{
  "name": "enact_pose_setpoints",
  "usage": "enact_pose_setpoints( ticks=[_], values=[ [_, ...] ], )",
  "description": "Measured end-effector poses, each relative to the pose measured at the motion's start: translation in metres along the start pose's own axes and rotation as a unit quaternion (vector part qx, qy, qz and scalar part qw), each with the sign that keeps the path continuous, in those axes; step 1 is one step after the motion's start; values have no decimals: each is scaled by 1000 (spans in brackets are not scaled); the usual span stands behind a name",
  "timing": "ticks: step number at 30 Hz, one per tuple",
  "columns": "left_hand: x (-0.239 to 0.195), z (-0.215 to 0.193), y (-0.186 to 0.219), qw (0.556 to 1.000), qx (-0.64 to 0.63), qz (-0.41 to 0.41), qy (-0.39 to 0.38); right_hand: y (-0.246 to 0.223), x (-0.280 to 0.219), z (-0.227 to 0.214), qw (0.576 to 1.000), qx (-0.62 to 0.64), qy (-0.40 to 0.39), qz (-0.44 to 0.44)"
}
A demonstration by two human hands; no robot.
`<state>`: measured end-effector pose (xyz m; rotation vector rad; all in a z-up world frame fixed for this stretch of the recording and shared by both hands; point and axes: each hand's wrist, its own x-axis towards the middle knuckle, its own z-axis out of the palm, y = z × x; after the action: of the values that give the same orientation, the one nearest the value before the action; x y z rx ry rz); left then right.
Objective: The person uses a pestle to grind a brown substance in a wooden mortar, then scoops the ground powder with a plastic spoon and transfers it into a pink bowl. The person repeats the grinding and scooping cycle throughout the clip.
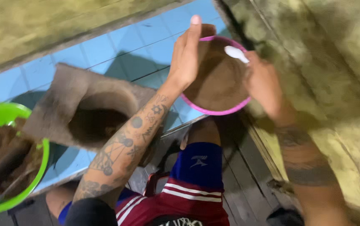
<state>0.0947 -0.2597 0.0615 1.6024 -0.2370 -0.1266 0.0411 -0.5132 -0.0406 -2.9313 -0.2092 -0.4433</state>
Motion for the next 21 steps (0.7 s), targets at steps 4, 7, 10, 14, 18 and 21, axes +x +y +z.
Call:
enact_pose_setpoints(
  ticks=[4,7,10,14,18,21],
  values=[
    [-34,-63,15,999,-11,51,6,-74,29,-56,987,107,-68,93],
    [-65,-115,12,985,-39,161,48,-129,49,-64,981,179,-78,12],
    [-106,-168,15,961,61,243,117,-200,69,-59,956,220,-133,-141],
    [-138,-215,-14,943,35,232,237,-294,78,-35,924,61,-286,-245],
    [-141,-244,-62,944,60,170,275,-324,73,43,917,49,-164,-360],
    [-139,-246,-66,945,49,159,281,-316,76,74,899,-44,-197,-388]
  ],
)
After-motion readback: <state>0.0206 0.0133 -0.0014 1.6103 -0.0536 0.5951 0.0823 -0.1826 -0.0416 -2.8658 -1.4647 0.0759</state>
